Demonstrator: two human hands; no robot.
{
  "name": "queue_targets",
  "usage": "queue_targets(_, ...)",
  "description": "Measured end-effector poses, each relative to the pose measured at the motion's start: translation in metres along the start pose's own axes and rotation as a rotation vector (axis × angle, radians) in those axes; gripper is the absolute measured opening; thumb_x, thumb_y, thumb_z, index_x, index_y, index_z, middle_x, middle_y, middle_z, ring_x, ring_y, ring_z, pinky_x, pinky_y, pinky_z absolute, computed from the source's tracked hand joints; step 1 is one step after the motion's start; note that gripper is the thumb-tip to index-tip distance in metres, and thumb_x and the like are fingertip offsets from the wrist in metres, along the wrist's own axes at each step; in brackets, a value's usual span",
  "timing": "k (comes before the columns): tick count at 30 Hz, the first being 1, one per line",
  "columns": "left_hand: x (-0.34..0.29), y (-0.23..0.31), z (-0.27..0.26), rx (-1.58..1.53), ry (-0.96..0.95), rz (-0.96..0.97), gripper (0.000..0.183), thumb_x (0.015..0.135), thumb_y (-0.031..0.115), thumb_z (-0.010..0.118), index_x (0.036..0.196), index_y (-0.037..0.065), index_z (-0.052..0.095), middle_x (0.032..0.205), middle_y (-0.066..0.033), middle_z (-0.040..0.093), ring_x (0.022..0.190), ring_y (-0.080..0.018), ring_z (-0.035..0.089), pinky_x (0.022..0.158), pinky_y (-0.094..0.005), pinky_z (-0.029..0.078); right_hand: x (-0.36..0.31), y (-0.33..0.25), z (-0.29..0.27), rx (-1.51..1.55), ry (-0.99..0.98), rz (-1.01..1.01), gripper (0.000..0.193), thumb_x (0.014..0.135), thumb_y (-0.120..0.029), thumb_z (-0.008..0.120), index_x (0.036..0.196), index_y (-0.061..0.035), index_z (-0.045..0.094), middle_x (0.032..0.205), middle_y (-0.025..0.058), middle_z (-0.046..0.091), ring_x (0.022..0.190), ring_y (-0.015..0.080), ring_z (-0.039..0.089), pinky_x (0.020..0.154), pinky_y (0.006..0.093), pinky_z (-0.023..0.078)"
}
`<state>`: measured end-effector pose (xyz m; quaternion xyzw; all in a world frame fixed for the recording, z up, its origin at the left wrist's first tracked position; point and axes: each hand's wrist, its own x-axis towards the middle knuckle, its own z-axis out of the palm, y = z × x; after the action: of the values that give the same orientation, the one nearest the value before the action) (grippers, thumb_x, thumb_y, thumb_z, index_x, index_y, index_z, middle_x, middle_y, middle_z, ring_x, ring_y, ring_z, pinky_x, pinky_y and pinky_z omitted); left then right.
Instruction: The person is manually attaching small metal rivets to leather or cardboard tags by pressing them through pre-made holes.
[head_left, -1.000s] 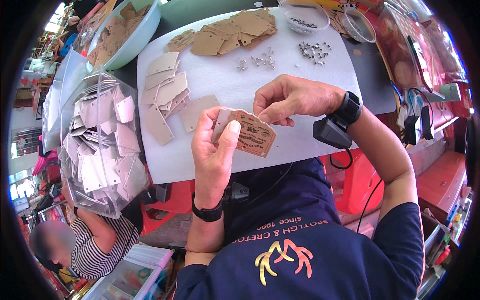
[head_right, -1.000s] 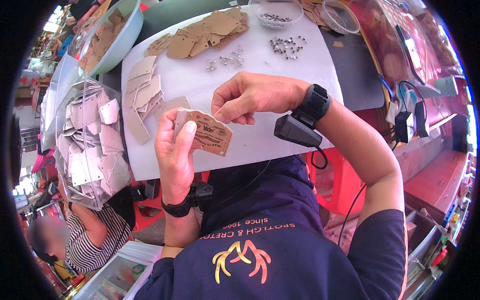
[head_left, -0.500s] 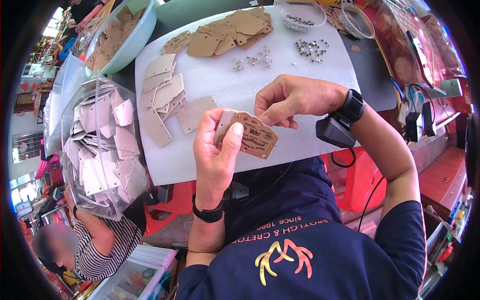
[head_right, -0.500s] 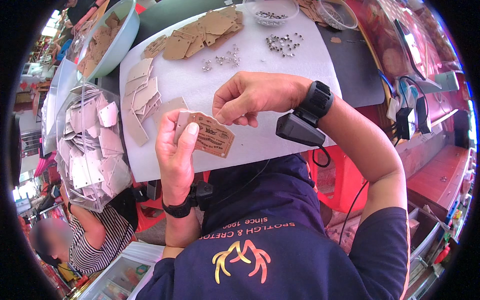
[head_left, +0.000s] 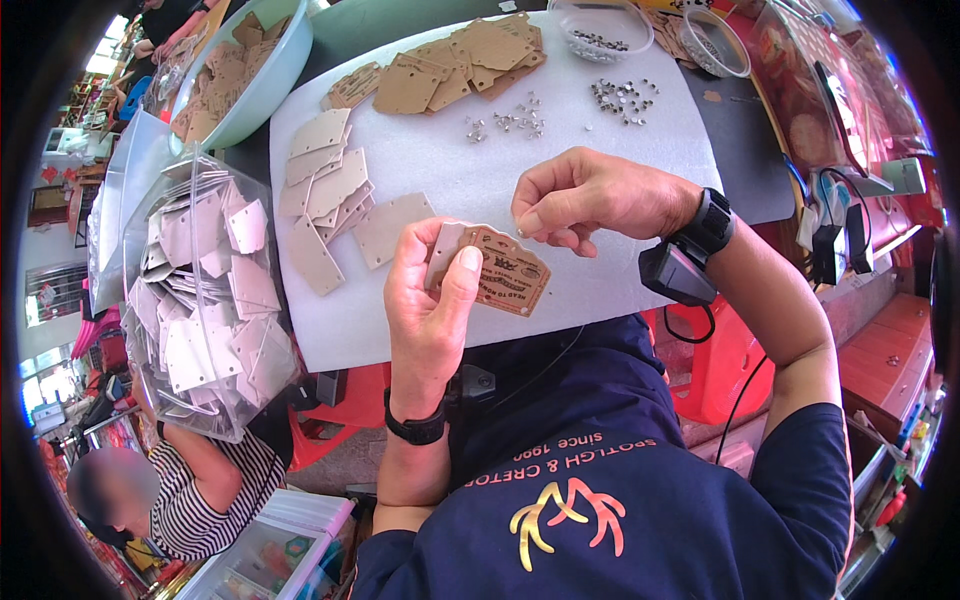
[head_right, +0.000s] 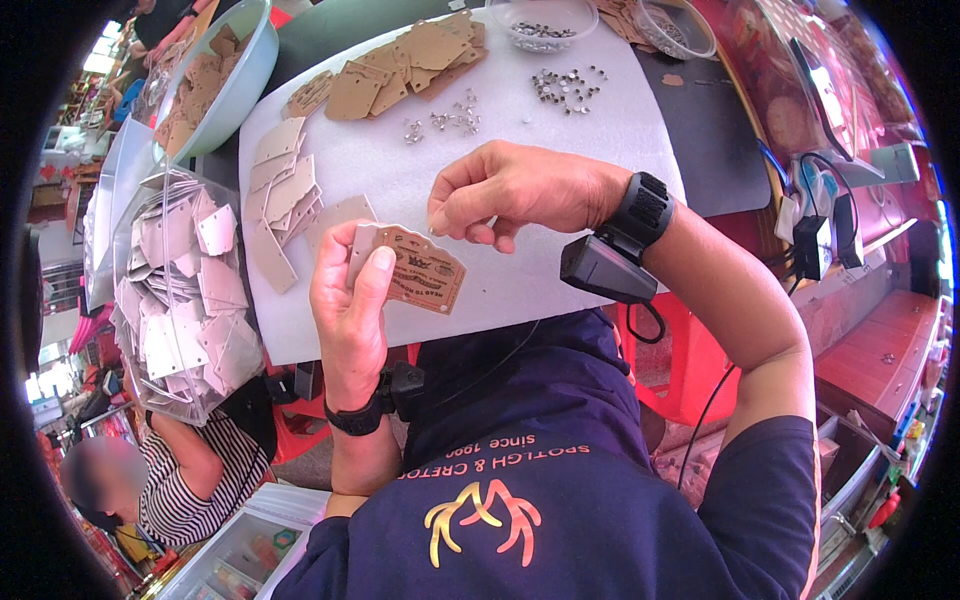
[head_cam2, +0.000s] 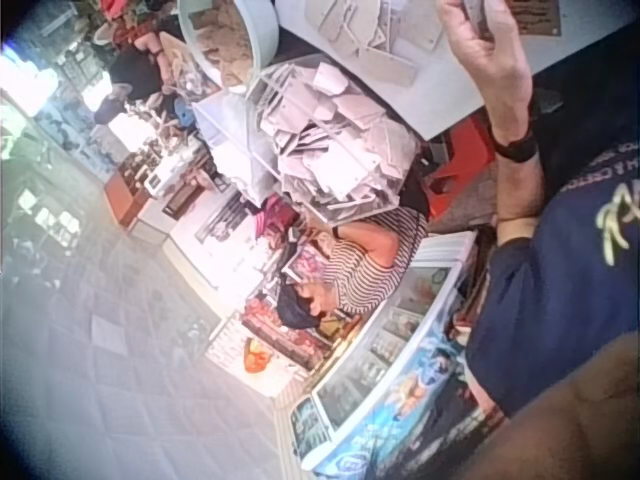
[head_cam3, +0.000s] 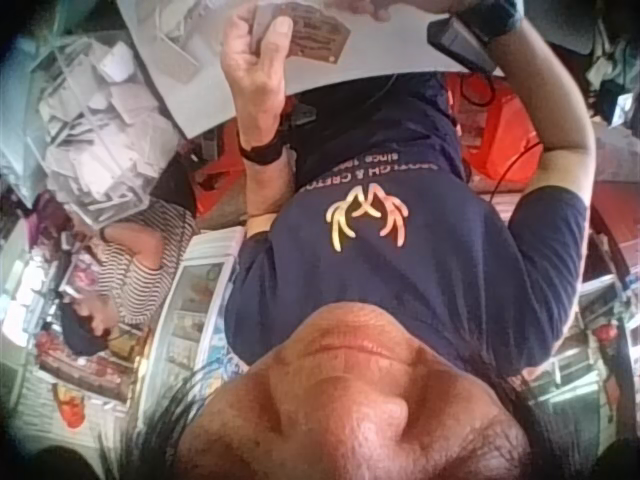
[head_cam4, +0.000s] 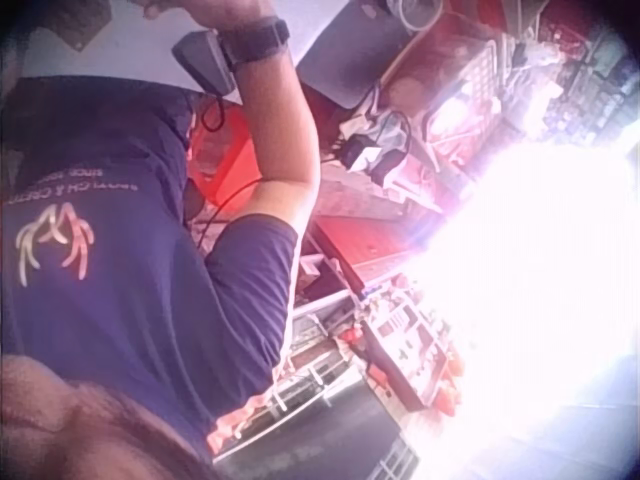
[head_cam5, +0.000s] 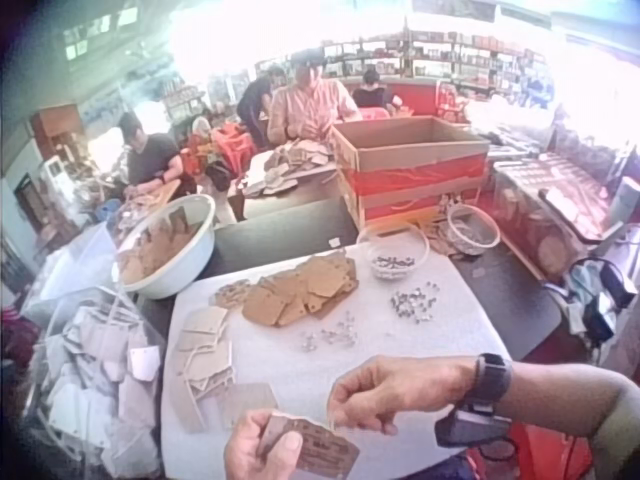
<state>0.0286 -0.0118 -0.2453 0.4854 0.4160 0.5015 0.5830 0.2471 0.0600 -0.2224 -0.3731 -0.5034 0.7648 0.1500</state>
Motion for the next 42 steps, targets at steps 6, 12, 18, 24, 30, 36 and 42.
queue_targets(6, 0.002, -0.001, 0.002, 0.005, -0.007, 0.015, 0.022, 0.096, 0.01, 0.057, 0.115, 0.001, 0.051, 0.102, -0.0043, 0.06, 0.09, -0.0065, 0.056, 0.08, -0.0232, 0.047, 0.003, 0.005, -0.002, -0.051, 0.015, 0.018, 0.02, 0.089, -0.022, 0.066, 0.089, -0.0025, 0.066, 0.066, -0.0031, 0.056, 0.056, 0.0049, 0.053, 0.051, 0.0201, 0.044)
queue_targets(12, 0.003, -0.001, 0.002, 0.013, -0.025, 0.02, 0.022, 0.096, 0.01, 0.057, 0.115, 0.001, 0.051, 0.103, -0.0048, 0.06, 0.091, -0.007, 0.056, 0.08, -0.0237, 0.048, 0.0, 0.001, 0.0, -0.077, -0.063, 0.035, 0.022, 0.087, -0.026, 0.066, 0.09, -0.0044, 0.068, 0.069, -0.0041, 0.055, 0.061, 0.0052, 0.052, 0.057, 0.0207, 0.044)
queue_targets(18, 0.003, -0.001, 0.003, 0.004, -0.027, 0.01, 0.023, 0.096, 0.011, 0.057, 0.115, 0.001, 0.05, 0.103, -0.0052, 0.06, 0.091, -0.0075, 0.057, 0.08, -0.0239, 0.048, -0.002, 0.003, -0.003, -0.091, -0.058, 0.009, 0.025, 0.087, -0.028, 0.065, 0.091, -0.004, 0.068, 0.071, -0.0031, 0.056, 0.061, 0.0052, 0.053, 0.057, 0.0207, 0.045)
queue_targets(24, 0.005, -0.003, 0.002, -0.005, -0.021, -0.001, 0.023, 0.096, 0.012, 0.058, 0.115, 0.001, 0.05, 0.103, -0.0047, 0.06, 0.091, -0.0072, 0.056, 0.08, -0.0239, 0.048, -0.007, 0.0, 0.0, -0.052, -0.057, 0.015, 0.029, 0.087, -0.031, 0.066, 0.093, -0.0027, 0.068, 0.072, -0.0021, 0.057, 0.065, 0.0059, 0.055, 0.056, 0.0207, 0.047)
queue_targets(30, 0.006, -0.003, 0.004, 0.011, -0.017, 0.01, 0.023, 0.096, 0.011, 0.058, 0.115, 0.001, 0.051, 0.102, -0.0041, 0.059, 0.091, -0.0069, 0.056, 0.08, -0.0241, 0.048, -0.004, 0.006, -0.001, -0.046, -0.056, -0.027, 0.022, 0.088, -0.021, 0.067, 0.095, -0.0004, 0.064, 0.073, 0.0008, 0.061, 0.059, 0.0071, 0.057, 0.054, 0.0216, 0.048)
queue_targets(36, 0.006, -0.002, 0.006, 0.011, -0.013, 0.021, 0.024, 0.096, 0.011, 0.058, 0.116, 0.001, 0.051, 0.102, -0.004, 0.059, 0.091, -0.0071, 0.055, 0.08, -0.0241, 0.048, -0.006, 0.013, -0.001, 0.047, -0.077, -0.02, 0.027, 0.088, -0.026, 0.066, 0.096, -0.0003, 0.065, 0.075, 0.0004, 0.061, 0.065, 0.0069, 0.058, 0.057, 0.022, 0.049)
queue_targets(42, 0.006, -0.001, 0.008, 0.007, -0.019, 0.027, 0.024, 0.096, 0.011, 0.058, 0.116, 0.001, 0.051, 0.103, -0.0043, 0.059, 0.092, -0.0073, 0.056, 0.081, -0.024, 0.048, -0.006, 0.021, 0.0, 0.203, -0.07, -0.026, 0.027, 0.092, -0.027, 0.062, 0.099, -0.0014, 0.066, 0.081, -0.0008, 0.062, 0.071, 0.0062, 0.059, 0.06, 0.0225, 0.052)
